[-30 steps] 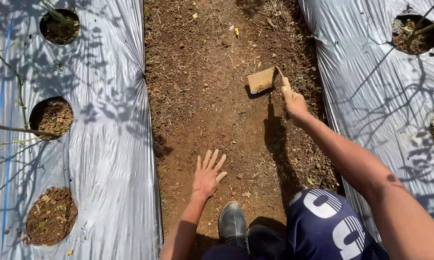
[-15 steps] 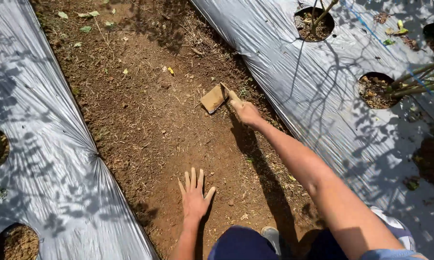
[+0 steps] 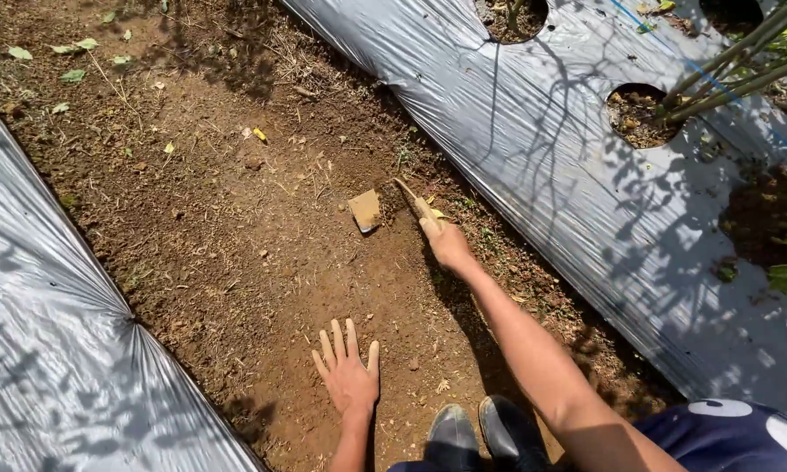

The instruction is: The person uses a small hand hoe to scrape and loosen the soil along the edge of a plastic-covered garden bed. They then use their hands to pull weeds from the soil and around the base of small plants growing through holes in the plastic sheeting.

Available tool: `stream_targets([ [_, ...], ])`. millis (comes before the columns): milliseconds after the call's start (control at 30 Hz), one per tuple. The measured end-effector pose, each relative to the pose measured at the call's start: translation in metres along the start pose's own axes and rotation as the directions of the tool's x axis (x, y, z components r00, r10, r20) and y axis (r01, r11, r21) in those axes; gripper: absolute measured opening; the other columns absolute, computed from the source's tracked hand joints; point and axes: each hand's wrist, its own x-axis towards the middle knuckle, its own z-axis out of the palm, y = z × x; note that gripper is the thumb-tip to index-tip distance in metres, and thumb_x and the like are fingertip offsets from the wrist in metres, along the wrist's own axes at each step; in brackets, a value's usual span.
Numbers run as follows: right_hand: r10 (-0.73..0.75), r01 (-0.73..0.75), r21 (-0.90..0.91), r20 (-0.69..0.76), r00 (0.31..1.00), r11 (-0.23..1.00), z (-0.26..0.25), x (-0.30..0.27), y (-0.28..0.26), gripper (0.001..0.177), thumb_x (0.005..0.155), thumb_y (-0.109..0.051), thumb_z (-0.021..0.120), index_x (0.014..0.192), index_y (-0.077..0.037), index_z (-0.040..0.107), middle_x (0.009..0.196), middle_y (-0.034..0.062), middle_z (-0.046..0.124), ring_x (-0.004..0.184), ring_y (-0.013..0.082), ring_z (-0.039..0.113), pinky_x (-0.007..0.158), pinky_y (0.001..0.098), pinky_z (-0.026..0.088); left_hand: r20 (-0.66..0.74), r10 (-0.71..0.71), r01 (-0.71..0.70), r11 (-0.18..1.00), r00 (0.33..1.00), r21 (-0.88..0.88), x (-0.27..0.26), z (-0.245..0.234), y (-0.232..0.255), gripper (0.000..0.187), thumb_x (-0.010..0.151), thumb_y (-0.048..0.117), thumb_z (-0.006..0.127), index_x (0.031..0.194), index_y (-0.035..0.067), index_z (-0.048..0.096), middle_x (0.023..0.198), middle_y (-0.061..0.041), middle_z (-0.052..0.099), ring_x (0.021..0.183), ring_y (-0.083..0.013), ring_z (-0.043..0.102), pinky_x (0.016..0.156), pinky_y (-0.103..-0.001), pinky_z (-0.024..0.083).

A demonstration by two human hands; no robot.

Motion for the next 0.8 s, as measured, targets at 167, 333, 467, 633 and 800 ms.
stream_targets([
  [167, 0.082, -0.082, 0.053, -0.007, 0.997, 0.995, -0.001, -0.055, 0.036, 0.044, 0.110, -0.050, 0.042, 0.088, -0.014, 0.052, 0.067, -0.0016, 0.044, 0.047, 0.0078, 0.034, 0.041, 0.0232, 0.034, 0.147, -0.004, 0.026, 0.988, 0.989, -0.154, -0.003, -0.002, -0.003, 0.075, 0.098, 0.072, 0.016, 0.161, 0.031, 0.010, 0.170, 0.005, 0.004, 0.156, -0.0205, 0.002, 0.124, -0.049, -0.003],
  [333, 0.122, -0.124, 0.107, 0.018, 0.992, 0.986, -0.014, -0.087, 0.048, 0.032, 0.110, -0.040, 0.046, 0.102, -0.012, 0.060, 0.071, -0.0024, 0.052, 0.047, 0.0065, 0.038, 0.039, 0.0192, 0.034, 0.252, -0.016, 0.077, 0.969, 0.968, -0.235, 0.008, -0.015, 0.004, 0.074, 0.097, 0.071, 0.017, 0.160, 0.032, 0.017, 0.169, 0.002, 0.012, 0.157, -0.0241, 0.006, 0.125, -0.051, -0.003],
  [467, -0.073, 0.074, -0.037, 0.043, 0.996, 0.997, -0.018, -0.091, 0.044, 0.045, 0.107, -0.045, 0.034, 0.152, -0.041, 0.036, 0.064, -0.0044, 0.035, 0.044, 0.0059, 0.029, 0.038, 0.0167, 0.032, 0.281, -0.059, 0.110, 0.980, 0.958, -0.168, 0.010, -0.016, 0.006, 0.073, 0.097, 0.070, 0.017, 0.160, 0.033, 0.017, 0.169, 0.002, 0.011, 0.157, -0.0228, 0.004, 0.125, -0.049, -0.004],
  [633, -0.177, 0.181, -0.110, 0.050, 0.983, 0.977, -0.022, -0.079, 0.010, 0.059, 0.107, -0.042, 0.032, 0.164, -0.041, 0.017, 0.061, -0.0043, 0.037, 0.040, 0.0057, 0.029, 0.036, 0.0185, 0.032, 0.260, -0.064, 0.106, 0.983, 0.963, -0.151, 0.006, -0.007, 0.004, 0.075, 0.097, 0.071, 0.016, 0.161, 0.033, 0.013, 0.169, 0.002, 0.011, 0.157, -0.0242, 0.005, 0.124, -0.051, -0.001],
  [800, -0.315, 0.315, -0.001, 0.011, 0.949, 0.949, -0.011, -0.025, -0.055, 0.059, 0.105, -0.044, 0.019, 0.163, -0.040, 0.017, 0.052, -0.0074, 0.026, 0.036, 0.0083, 0.026, 0.032, 0.0218, 0.029, 0.042, -0.028, 0.030, 0.999, 0.999, -0.041, 0.000, 0.011, 0.003, 0.076, 0.096, 0.073, 0.018, 0.159, 0.033, 0.008, 0.172, 0.005, 0.001, 0.156, -0.0190, 0.004, 0.126, -0.049, 0.000],
])
